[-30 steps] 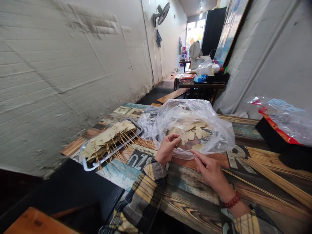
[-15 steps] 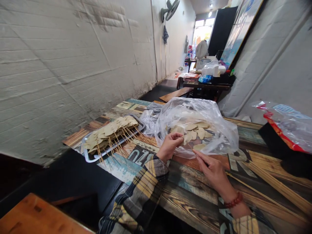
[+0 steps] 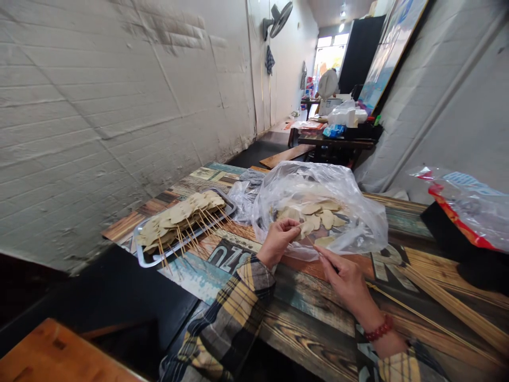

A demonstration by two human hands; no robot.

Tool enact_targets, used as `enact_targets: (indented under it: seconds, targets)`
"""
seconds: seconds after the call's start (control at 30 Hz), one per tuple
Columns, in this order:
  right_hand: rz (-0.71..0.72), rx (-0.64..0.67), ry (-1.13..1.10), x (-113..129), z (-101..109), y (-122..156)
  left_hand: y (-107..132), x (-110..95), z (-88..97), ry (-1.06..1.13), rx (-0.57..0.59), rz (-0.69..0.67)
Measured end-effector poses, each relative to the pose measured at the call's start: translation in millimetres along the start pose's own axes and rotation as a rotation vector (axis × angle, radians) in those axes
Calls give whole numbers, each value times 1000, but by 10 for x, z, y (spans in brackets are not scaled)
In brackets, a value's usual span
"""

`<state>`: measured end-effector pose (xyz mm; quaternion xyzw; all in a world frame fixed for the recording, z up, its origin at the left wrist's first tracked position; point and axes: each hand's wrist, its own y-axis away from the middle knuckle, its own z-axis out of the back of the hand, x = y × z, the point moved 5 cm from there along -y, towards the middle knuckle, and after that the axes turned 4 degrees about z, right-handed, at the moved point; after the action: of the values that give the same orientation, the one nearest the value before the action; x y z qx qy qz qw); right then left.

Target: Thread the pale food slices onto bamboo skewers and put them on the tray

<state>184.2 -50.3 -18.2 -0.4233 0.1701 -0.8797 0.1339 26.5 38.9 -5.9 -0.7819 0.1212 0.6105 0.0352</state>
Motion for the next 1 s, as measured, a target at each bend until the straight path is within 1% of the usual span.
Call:
enact_targets:
  seconds: [0.23, 0.4, 0.57, 0.7, 0.83, 0.9, 1.0]
  targets:
    - [-16, -4, 15, 4, -17, -5, 7, -36, 8, -101, -27, -60]
    - [-45, -30, 12, 7, -23, -9, 6, -11, -13, -109, 7, -41]
    - [-85, -29, -1, 7, -28, -18, 10, -20, -26, -83, 27, -31]
    - [-109, -42, -40, 8, -25, -23, 10, -11, -14, -16, 33, 15]
    - [-130, -46, -86, 28, -28, -36, 6, 41, -21, 98, 90, 97]
    - [-120, -40, -84, 54, -29, -46, 2, 60, -20, 113, 102, 123]
    - [-104, -19, -40, 82, -35, -55, -2, 57, -7, 89, 81, 123]
